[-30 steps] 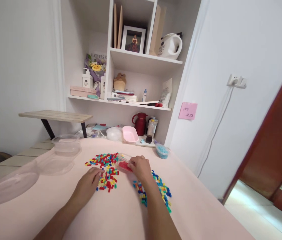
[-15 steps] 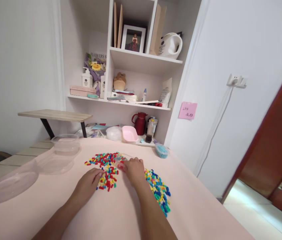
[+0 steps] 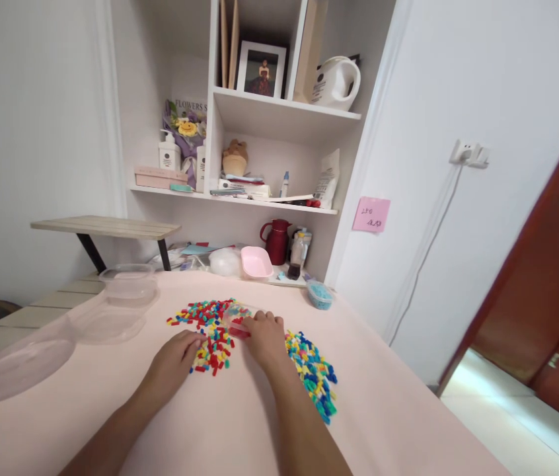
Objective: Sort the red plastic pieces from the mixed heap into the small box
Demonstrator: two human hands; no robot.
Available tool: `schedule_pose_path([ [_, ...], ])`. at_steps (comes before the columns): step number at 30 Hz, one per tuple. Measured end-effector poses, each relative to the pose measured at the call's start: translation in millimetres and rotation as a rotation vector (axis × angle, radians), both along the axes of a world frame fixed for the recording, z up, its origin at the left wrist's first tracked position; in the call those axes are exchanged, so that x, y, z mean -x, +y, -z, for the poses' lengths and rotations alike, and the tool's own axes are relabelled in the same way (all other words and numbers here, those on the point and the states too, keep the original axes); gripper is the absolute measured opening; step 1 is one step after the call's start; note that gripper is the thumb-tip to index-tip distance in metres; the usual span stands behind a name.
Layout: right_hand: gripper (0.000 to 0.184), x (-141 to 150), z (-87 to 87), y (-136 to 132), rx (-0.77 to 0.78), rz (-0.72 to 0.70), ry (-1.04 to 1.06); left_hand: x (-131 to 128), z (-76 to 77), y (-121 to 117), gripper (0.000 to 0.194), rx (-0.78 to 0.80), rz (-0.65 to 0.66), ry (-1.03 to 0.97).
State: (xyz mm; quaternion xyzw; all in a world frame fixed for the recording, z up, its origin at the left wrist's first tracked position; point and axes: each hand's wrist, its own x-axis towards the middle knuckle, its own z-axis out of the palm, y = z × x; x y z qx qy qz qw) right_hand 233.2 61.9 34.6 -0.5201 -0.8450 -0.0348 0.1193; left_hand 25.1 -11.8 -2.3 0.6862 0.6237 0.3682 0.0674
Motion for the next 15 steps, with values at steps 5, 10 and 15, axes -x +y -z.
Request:
schedule_pose_path([
  [5,0.054,3,1.1,2,-0.064,-0.083,0.047,0,1.3,1,0.035,-0.005,0.001,-0.002],
  [10,0.047,1,8.2,14,-0.069,-0.079,0.044,0,1.4,0,0.033,-0.009,0.008,0.003],
  [15,0.057,-7,11.1,18,-0.107,-0.013,0.116,-3,0.0,-4,0.035,-0.002,0.007,0.024],
])
